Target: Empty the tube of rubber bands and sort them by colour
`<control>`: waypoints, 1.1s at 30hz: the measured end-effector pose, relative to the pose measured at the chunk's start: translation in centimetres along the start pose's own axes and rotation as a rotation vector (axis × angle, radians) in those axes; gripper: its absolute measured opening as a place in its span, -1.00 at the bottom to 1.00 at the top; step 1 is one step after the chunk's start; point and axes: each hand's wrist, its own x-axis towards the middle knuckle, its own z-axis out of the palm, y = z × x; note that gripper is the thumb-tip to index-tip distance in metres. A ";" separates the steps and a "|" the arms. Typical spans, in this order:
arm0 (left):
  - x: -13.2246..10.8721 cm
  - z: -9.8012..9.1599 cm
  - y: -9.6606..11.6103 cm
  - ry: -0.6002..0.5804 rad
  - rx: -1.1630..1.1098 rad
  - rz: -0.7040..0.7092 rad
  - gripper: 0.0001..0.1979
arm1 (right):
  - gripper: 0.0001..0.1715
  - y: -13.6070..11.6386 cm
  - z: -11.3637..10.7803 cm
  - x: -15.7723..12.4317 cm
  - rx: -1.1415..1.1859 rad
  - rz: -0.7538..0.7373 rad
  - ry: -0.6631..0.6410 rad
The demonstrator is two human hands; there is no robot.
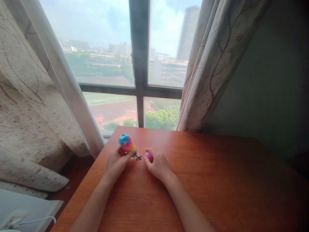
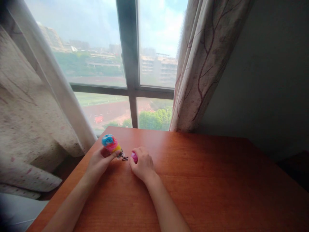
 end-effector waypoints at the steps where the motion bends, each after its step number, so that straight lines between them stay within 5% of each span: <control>1: 0.0 0.1 0.1 0.002 -0.007 0.000 -0.56 | -0.72 -0.1 -0.1 -0.2 -0.066 -0.021 -0.004; 6: 0.0 0.5 0.6 0.023 -0.030 -0.030 -0.52 | -0.64 0.0 -0.7 -0.7 -0.260 -0.043 -0.037; 13: -0.1 0.6 0.9 0.125 -0.003 -0.091 -0.50 | -0.40 1.9 -0.1 0.1 -0.092 -0.054 0.013; 28: -0.4 0.4 1.2 0.084 -0.014 -0.146 -0.48 | -0.54 1.9 1.5 4.3 -0.104 -0.061 0.022; 33: -0.2 0.0 1.0 0.106 -0.036 -0.180 -0.49 | -0.61 1.1 1.1 2.9 -0.130 -0.012 0.106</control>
